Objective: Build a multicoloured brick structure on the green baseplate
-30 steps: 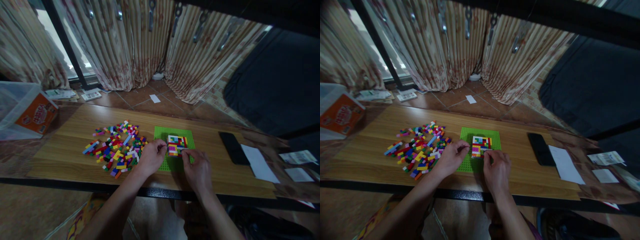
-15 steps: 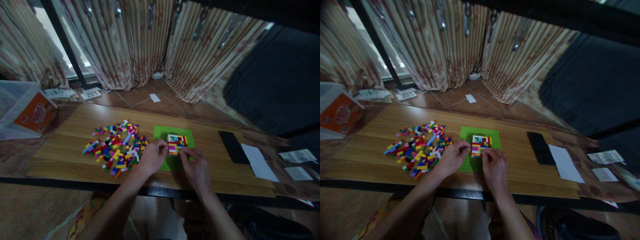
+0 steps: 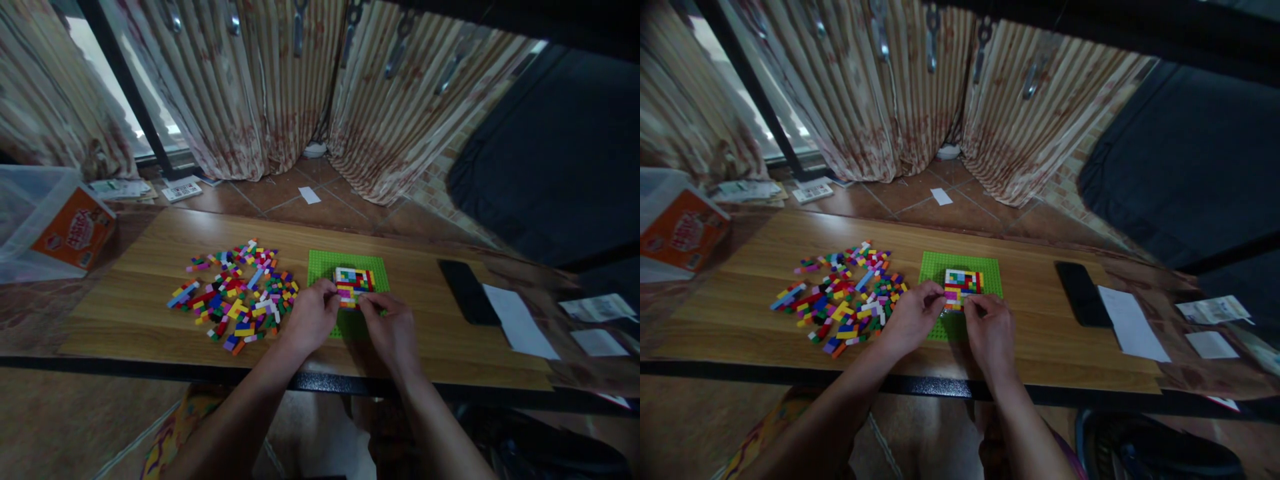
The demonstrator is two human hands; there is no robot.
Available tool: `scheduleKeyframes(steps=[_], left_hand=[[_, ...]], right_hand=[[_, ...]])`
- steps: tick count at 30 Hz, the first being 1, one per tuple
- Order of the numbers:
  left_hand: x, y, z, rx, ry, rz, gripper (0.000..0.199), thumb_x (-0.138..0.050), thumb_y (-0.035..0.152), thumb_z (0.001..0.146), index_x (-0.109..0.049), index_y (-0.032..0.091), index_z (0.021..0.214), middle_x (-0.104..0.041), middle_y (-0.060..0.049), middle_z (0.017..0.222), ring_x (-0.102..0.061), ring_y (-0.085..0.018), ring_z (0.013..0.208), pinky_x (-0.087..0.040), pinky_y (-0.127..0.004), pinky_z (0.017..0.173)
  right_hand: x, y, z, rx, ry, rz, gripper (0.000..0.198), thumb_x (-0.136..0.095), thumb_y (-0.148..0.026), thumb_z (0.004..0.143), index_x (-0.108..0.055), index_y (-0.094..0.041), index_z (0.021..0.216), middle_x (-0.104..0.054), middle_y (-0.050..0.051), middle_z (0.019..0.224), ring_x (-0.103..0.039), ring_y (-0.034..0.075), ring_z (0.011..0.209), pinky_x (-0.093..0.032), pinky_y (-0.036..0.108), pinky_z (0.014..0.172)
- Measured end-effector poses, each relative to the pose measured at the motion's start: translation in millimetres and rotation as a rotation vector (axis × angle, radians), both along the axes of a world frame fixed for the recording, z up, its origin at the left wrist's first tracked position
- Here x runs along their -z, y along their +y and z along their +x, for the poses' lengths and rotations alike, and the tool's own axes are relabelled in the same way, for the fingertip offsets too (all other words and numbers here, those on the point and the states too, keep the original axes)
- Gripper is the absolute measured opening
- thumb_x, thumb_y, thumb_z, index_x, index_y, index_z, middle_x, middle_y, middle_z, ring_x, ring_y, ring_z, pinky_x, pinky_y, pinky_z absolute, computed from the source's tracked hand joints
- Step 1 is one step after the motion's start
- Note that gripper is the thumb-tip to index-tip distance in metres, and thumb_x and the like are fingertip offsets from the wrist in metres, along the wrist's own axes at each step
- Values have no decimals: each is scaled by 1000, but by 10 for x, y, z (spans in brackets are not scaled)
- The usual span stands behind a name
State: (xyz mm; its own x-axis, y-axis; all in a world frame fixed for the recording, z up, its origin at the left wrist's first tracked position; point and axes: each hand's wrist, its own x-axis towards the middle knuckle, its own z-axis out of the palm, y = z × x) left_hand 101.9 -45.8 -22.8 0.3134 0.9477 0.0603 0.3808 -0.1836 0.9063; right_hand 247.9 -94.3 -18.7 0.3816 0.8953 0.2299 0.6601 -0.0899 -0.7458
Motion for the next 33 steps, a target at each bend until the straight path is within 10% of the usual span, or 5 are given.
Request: scheduleKeyframes(steps=[17, 24, 33], left_hand=[[-53, 24, -75, 6, -41, -16, 12, -52, 19, 84, -64, 18, 81, -61, 1, 66, -56, -12, 61, -41, -22, 57], [-188, 364, -719, -211, -169, 17, 13, -55, 23, 79, -65, 16, 82, -62, 1, 69, -56, -12, 65, -44, -22, 61], [-365, 467, -1460, -641, -375, 20, 15, -64, 24, 71, -63, 12, 80, -61, 2, 64, -52, -8, 52, -41, -19, 51]], right_hand=[[16, 32, 11, 27, -18, -17, 27, -55, -37, 84, -71, -18, 74, -71, 7, 77, -64, 22, 72, -45, 34, 69], [-54, -10, 19, 99, -2, 233, 25, -59, -38, 87, -69, -18, 77, -68, 6, 76, -63, 20, 70, -47, 31, 66], [6, -290, -731, -545, -106, 319, 11, -60, -20, 89, -67, -23, 98, -68, 2, 88, -63, 16, 82, -51, 30, 72]])
